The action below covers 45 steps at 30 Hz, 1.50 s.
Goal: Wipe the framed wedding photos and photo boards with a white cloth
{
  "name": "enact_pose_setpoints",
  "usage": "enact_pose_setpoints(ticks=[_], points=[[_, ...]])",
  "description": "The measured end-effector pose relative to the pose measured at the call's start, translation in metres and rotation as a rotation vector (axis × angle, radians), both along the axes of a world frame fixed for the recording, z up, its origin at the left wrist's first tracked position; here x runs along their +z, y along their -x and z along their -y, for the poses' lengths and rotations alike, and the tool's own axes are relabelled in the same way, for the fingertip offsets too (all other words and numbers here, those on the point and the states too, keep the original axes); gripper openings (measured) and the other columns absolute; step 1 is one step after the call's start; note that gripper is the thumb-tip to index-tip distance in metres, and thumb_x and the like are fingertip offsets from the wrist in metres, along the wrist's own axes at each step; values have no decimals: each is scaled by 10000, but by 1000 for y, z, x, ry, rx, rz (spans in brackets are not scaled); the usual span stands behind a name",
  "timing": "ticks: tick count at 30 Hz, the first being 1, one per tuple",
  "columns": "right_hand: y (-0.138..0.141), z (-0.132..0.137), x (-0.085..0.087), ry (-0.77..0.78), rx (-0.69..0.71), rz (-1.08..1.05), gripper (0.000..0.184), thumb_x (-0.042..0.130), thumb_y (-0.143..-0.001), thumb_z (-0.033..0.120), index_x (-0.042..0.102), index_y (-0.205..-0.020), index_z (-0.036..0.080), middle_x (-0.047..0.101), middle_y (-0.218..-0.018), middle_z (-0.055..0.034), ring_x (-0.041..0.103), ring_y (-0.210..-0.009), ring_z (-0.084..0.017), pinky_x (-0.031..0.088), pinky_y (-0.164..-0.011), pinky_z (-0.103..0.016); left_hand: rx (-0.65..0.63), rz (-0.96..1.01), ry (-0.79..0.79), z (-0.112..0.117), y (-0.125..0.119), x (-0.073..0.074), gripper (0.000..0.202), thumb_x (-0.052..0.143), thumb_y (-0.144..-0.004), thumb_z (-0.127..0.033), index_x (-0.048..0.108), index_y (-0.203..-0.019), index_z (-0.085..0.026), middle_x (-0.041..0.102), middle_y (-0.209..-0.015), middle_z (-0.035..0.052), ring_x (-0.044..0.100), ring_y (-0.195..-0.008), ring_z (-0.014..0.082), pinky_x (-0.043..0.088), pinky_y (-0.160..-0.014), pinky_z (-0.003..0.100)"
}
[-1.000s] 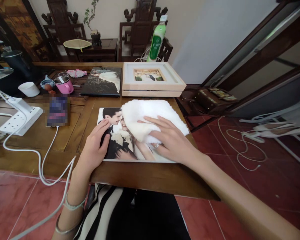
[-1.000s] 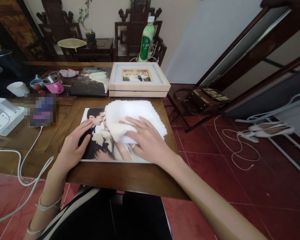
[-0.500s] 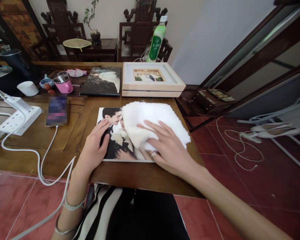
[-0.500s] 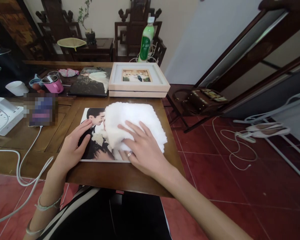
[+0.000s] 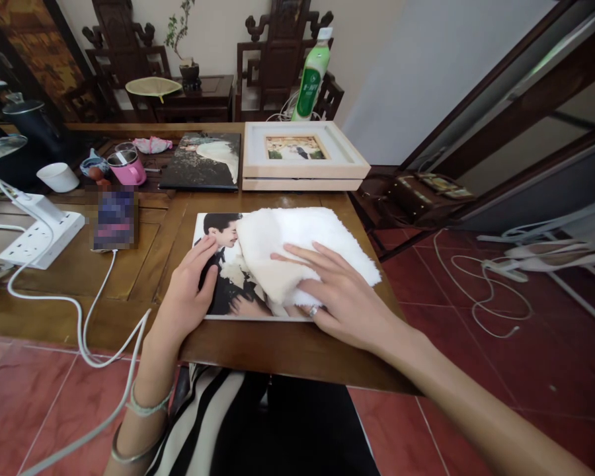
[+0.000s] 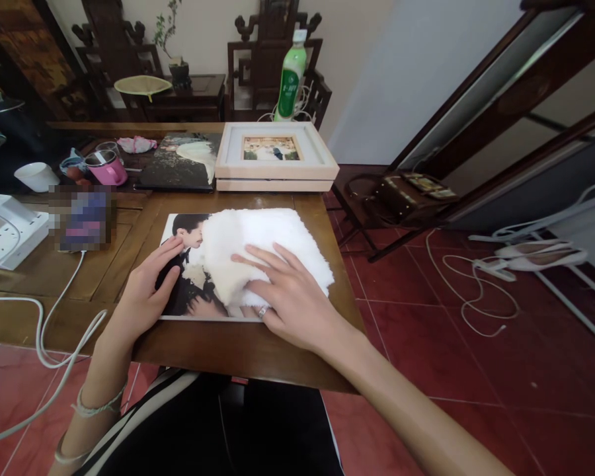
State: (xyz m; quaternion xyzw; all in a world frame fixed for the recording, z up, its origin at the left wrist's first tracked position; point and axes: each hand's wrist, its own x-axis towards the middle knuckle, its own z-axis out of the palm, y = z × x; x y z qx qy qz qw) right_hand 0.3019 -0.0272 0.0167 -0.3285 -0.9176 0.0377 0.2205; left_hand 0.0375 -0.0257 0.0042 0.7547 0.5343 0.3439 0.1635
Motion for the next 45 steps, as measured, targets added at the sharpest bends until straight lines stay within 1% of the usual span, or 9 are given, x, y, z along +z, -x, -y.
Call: enact_pose_setpoints(ticks=[5, 13, 19, 24, 31, 34, 39, 42, 45], points=[[5, -22, -5, -41, -51, -13, 420, 459, -645, 25, 684, -967, 174, 580, -1381, -128, 442, -1352, -308, 337, -1102, -581, -5, 0, -7, 0, 1, -2, 397, 430, -955, -236, 568, -1310, -126, 524, -1440, 133, 434, -1381, 232, 313, -1184, 461], [9, -30, -7, -37, -100, -1, 348, 480, -709, 61, 679, -969, 178, 577, -1383, -133, 438, -1355, -304, 326, -1111, -560, 1, -3, 5, -1, 1, -2, 396, 430, -955, -236, 565, -1313, -134, 521, -1443, 129, 431, -1384, 219, 310, -1188, 447], [13, -20, -8, -50, -134, -15, 325, 489, -710, 56, 674, -938, 195, 561, -1406, -101, 403, -1380, -293, 293, -1134, -546, -3, 11, 1, -1, 0, -2, 392, 437, -951, -233, 570, -1308, -136, 516, -1448, 128, 427, -1387, 223, 311, -1189, 444], [17, -3, -4, -43, -168, -7, 157, 540, -816, 153, 679, -878, 189, 554, -1408, -127, 419, -1367, -318, 299, -1126, -577, -5, 23, -1, -1, 1, -2, 387, 440, -951, -229, 571, -1309, -162, 517, -1449, 115, 433, -1383, 230, 317, -1183, 476], [9, 11, -1, -13, -36, 33, 213, 495, -776, 58, 654, -804, 196, 512, -1451, -96, 352, -1407, -319, 284, -1133, -600, -7, 6, 2, 0, 0, 1, 395, 434, -955, -222, 563, -1319, -139, 514, -1449, 128, 425, -1387, 227, 318, -1183, 458], [7, 5, -1, 0, -14, 35, 235, 489, -780, 61, 663, -860, 197, 518, -1448, -86, 365, -1402, -299, 298, -1128, -589, -9, 10, -4, 0, 0, 0, 394, 434, -956, -220, 562, -1320, -141, 513, -1451, 125, 428, -1386, 223, 321, -1182, 454], [7, -21, -5, -35, -24, 8, 314, 491, -779, 77, 664, -1007, 206, 540, -1429, -85, 412, -1375, -282, 323, -1114, -569, -8, 9, -19, -1, 1, -2, 397, 438, -955, -220, 561, -1318, -118, 519, -1442, 142, 437, -1379, 223, 325, -1178, 454], [10, -34, -6, -25, -78, -3, 324, 505, -759, 66, 674, -995, 209, 564, -1406, -91, 426, -1365, -294, 325, -1111, -571, -7, 7, -14, -1, 1, -2, 393, 442, -954, -223, 560, -1320, -137, 517, -1445, 138, 438, -1378, 224, 326, -1175, 466], [13, -36, -5, -3, -105, -9, 306, 497, -758, 61, 681, -962, 197, 573, -1393, -105, 415, -1372, -302, 316, -1117, -570, -11, 7, -10, -1, 1, -2, 396, 440, -954, -226, 558, -1321, -133, 516, -1444, 143, 433, -1382, 222, 322, -1179, 457]])
